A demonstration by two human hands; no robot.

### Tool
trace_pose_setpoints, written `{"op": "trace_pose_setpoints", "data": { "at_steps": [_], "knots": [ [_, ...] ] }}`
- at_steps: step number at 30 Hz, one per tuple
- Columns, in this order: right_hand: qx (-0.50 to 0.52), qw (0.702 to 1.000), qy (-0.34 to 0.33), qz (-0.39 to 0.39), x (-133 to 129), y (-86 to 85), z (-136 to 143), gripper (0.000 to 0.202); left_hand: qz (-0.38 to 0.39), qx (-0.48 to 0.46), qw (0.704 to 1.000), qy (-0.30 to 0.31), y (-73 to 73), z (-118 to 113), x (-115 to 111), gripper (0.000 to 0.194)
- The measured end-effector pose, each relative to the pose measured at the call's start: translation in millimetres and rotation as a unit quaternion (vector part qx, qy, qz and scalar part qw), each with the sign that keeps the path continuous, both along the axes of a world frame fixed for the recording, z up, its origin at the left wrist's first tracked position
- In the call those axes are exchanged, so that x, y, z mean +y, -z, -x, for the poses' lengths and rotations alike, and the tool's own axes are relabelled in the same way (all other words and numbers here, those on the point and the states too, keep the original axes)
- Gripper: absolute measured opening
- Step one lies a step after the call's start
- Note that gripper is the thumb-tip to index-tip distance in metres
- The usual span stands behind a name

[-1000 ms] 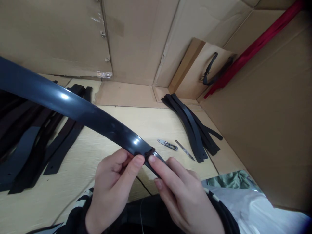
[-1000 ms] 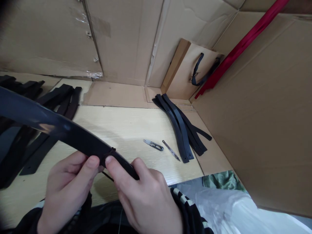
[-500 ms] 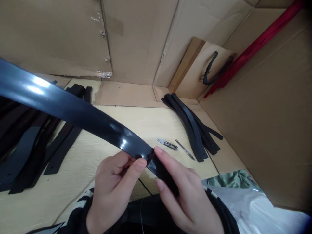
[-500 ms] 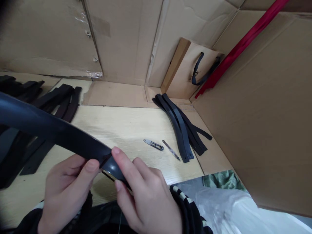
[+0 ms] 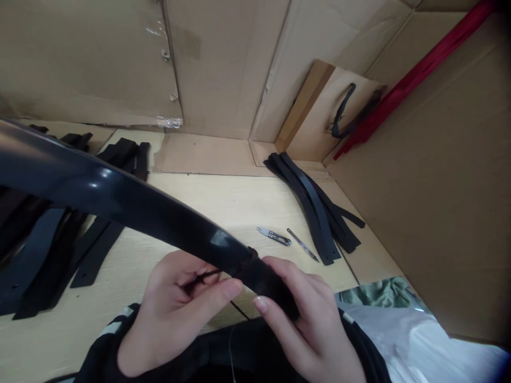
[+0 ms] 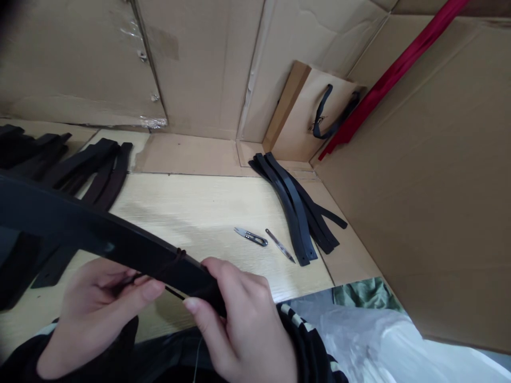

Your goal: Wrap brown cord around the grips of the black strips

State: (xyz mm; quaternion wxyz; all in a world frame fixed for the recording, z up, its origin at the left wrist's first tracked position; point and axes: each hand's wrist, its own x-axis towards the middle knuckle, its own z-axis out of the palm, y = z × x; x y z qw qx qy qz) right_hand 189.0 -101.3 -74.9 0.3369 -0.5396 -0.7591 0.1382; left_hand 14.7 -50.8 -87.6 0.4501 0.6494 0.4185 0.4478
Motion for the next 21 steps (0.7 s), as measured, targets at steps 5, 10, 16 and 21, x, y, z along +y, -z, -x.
{"op": "trace_pose_setpoints", "data": {
  "at_steps": [5,10,16,21],
  "knots": [
    [0.008,1.0,0.015,0.002,3.4,3.7,3.0,0.026,0.102,-0.11,0.989,-0.004,12.8,-1.7,1.0,0.025],
    [0.028,0.999,-0.01,-0.019,2.1,8.0,1.0,0.05,0.114,-0.146,0.983,0.013,18.6,-0.4,1.9,0.022],
    [0.058,0.997,-0.027,-0.03,2.9,8.5,2.5,0.055,0.036,-0.101,0.994,0.015,3.6,0.0,3.3,0.022],
    [0.061,0.997,-0.041,-0.029,5.9,5.9,4.6,0.051,0.009,-0.069,0.998,-0.008,-3.5,-1.9,2.7,0.023]
  ]
}}
